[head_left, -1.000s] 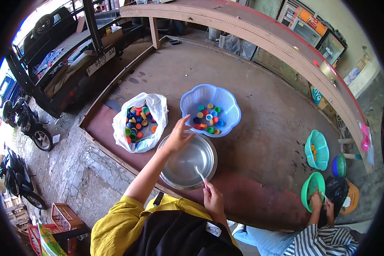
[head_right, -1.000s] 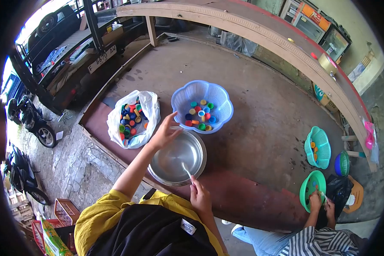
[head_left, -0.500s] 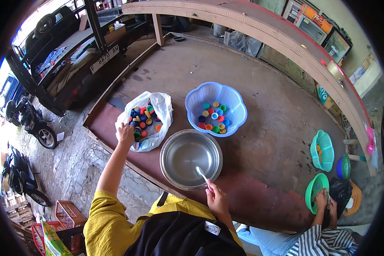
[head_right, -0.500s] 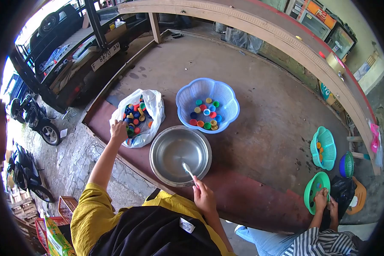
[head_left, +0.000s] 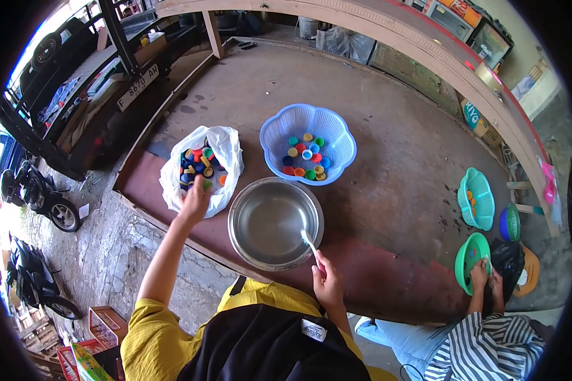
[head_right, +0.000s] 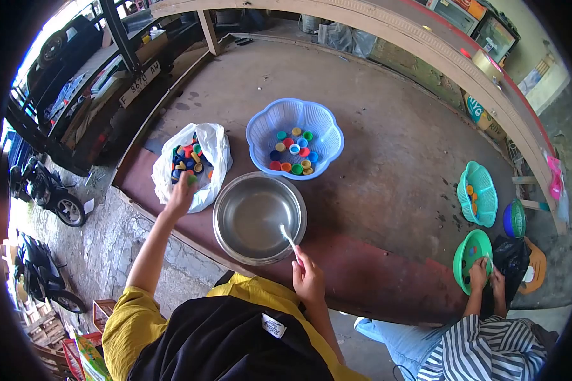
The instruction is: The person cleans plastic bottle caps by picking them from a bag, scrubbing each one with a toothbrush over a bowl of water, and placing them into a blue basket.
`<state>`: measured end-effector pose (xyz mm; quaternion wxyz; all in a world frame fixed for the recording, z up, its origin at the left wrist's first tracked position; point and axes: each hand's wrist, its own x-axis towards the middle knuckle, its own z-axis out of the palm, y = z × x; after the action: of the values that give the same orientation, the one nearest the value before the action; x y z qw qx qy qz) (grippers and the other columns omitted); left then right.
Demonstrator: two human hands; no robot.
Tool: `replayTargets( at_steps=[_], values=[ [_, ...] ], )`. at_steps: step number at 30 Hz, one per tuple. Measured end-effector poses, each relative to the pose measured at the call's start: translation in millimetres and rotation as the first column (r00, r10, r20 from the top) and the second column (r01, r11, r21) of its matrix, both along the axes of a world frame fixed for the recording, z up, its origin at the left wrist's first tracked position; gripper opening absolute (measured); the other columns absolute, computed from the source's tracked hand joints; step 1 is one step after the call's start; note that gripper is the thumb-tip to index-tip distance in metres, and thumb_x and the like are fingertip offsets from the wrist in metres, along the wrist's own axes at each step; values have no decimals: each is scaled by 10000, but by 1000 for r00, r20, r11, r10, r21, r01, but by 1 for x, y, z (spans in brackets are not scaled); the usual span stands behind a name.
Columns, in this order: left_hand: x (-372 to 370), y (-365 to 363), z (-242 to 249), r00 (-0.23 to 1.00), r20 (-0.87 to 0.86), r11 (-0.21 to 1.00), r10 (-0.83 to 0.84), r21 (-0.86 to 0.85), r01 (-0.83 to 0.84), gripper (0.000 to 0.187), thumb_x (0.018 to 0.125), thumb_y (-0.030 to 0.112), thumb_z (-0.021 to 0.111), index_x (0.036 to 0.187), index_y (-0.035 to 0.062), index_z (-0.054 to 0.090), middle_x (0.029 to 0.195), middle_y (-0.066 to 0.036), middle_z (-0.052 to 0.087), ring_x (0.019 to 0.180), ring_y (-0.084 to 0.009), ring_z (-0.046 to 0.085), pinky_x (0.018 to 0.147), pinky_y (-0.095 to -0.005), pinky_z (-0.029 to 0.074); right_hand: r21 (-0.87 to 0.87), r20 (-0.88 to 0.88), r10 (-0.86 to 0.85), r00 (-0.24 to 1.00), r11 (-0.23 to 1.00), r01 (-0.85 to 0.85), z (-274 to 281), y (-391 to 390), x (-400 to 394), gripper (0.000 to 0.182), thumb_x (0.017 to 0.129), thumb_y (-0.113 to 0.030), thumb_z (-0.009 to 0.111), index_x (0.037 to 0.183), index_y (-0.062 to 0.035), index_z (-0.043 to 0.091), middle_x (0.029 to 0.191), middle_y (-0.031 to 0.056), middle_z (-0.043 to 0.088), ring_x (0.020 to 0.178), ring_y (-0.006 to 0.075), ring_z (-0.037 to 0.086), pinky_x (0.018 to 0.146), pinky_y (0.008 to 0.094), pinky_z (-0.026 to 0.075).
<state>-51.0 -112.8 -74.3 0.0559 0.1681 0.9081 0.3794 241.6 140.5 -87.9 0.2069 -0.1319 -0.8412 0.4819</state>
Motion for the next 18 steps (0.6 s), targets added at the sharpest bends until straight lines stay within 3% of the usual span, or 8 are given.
replayTargets(
  at_steps=[2,3,4,6,9,12,16,18],
  values=[
    [21,21,6,991,5,991,-131,31,131,172,912,104,506,1003,-27,442,948,-268,560,883,-397,572,700,-444,469,5,-16,-2,1000,1000,2,3,1,-2,351,864,-52,572,1213,-31,536,1034,202,633,904,318,648,737,354,521],
    [35,28,7,931,-215,956,-295,-53,290,128,906,36,503,963,-78,491,1001,-276,535,853,-412,563,710,-444,465,0,-19,5,1000,1000,-5,5,1,-3,353,864,-51,573,1214,-31,536,1034,203,633,901,319,648,735,354,521],
    [42,39,7,936,-107,939,-336,34,341,109,885,-16,514,926,-117,523,992,-270,512,838,-434,547,728,-447,464,-5,-22,12,1000,1000,-13,7,1,-4,354,864,-51,573,1215,-31,535,1034,204,632,898,319,648,733,353,521],
    [55,57,15,856,-205,879,-474,-65,472,159,837,-6,569,963,-85,511,950,-245,519,853,-410,557,753,-423,468,1,-24,24,999,1000,-24,9,2,-4,355,863,-51,574,1216,-32,535,1032,204,632,891,320,648,730,352,521],
    [59,80,0,856,18,847,-516,154,508,240,780,11,616,986,-38,501,943,-215,528,889,-381,558,756,-409,473,26,-16,35,999,999,-35,9,2,-3,355,862,-52,576,1214,-33,538,1024,202,633,883,319,648,726,350,521],
    [66,96,-1,847,47,843,-530,133,520,293,797,81,628,1044,12,486,993,-170,539,981,-351,540,834,-407,441,39,-9,38,999,999,-37,9,2,-1,351,861,-55,578,1210,-34,542,1017,195,636,879,317,649,723,348,521],
    [64,106,-17,812,-138,823,-568,-61,565,353,715,62,677,1040,45,541,1001,-145,564,1007,-334,543,881,-396,456,37,-19,27,999,999,-26,3,2,5,345,860,-61,583,1202,-34,548,1012,188,639,867,314,651,715,346,522],
    [60,108,-28,803,-65,806,-592,-56,590,363,684,42,677,1027,52,560,1006,-143,570,1006,-334,543,885,-397,455,38,-28,16,999,999,-15,2,2,6,341,860,-62,585,1198,-33,550,1014,188,640,863,312,653,711,345,523]
  ],
)
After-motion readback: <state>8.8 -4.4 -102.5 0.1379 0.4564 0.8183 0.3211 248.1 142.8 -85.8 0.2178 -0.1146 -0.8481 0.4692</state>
